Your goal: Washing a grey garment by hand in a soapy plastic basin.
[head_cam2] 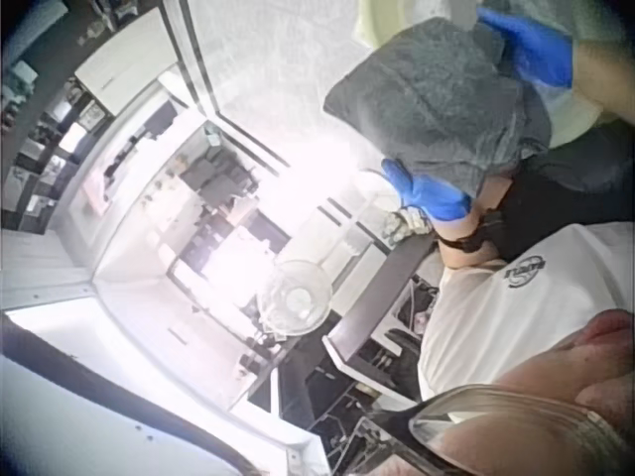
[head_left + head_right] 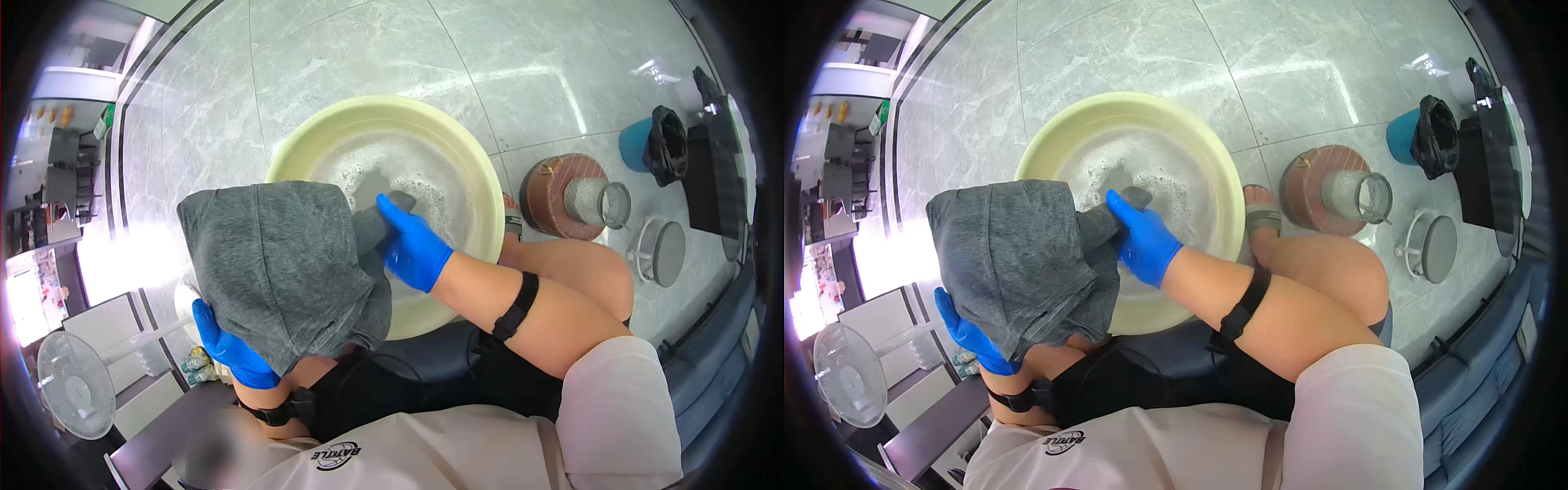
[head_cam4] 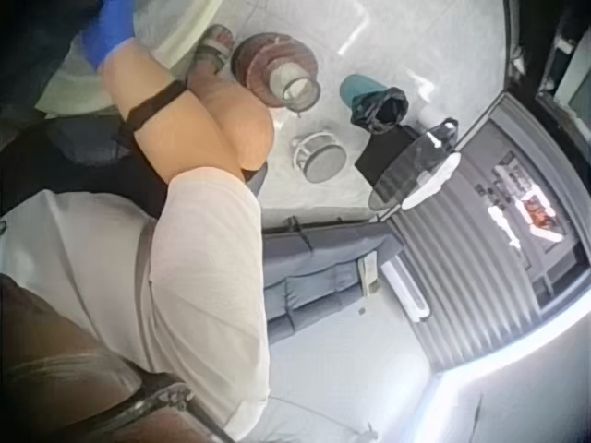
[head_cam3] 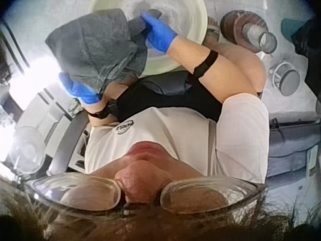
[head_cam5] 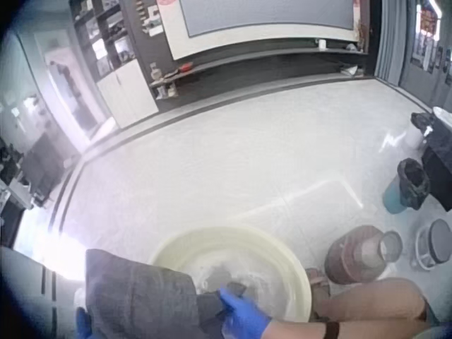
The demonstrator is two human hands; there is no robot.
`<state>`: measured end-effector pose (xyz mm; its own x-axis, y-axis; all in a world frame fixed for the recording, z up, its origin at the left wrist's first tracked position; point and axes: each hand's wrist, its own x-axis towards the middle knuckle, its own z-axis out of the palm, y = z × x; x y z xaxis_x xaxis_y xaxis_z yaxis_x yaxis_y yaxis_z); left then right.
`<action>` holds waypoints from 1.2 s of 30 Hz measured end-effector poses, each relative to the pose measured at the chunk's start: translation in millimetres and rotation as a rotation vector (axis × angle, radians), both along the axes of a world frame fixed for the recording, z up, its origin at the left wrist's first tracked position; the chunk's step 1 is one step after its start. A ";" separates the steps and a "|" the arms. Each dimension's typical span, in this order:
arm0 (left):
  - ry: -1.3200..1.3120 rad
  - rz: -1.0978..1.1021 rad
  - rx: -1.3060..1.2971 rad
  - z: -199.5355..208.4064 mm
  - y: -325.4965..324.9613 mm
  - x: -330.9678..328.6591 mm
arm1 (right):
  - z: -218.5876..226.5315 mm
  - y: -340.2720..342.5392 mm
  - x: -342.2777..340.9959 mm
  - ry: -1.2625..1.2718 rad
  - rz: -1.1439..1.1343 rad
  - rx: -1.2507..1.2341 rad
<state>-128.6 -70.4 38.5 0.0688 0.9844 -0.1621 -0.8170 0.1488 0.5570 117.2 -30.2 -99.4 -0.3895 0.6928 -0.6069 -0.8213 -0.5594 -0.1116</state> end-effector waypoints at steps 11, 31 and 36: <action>0.078 -0.236 -0.200 -21.9 21.2 -7.9 | 28.5 45.8 34.7 -1.280 0.244 0.445; -0.063 -0.360 -0.242 -25.9 -3.3 82.4 | 111.6 -41.4 -0.4 -1.823 -0.146 1.450; -0.158 -0.347 -0.352 -28.7 -0.3 77.9 | 118.5 -62.2 -6.1 -1.863 0.251 1.543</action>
<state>-50.7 -70.6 9.9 0.4323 0.7870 -0.4402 -0.7563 0.5823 0.2984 111.1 -92.4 19.1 -0.3859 0.8312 0.4001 0.6002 0.5556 -0.5754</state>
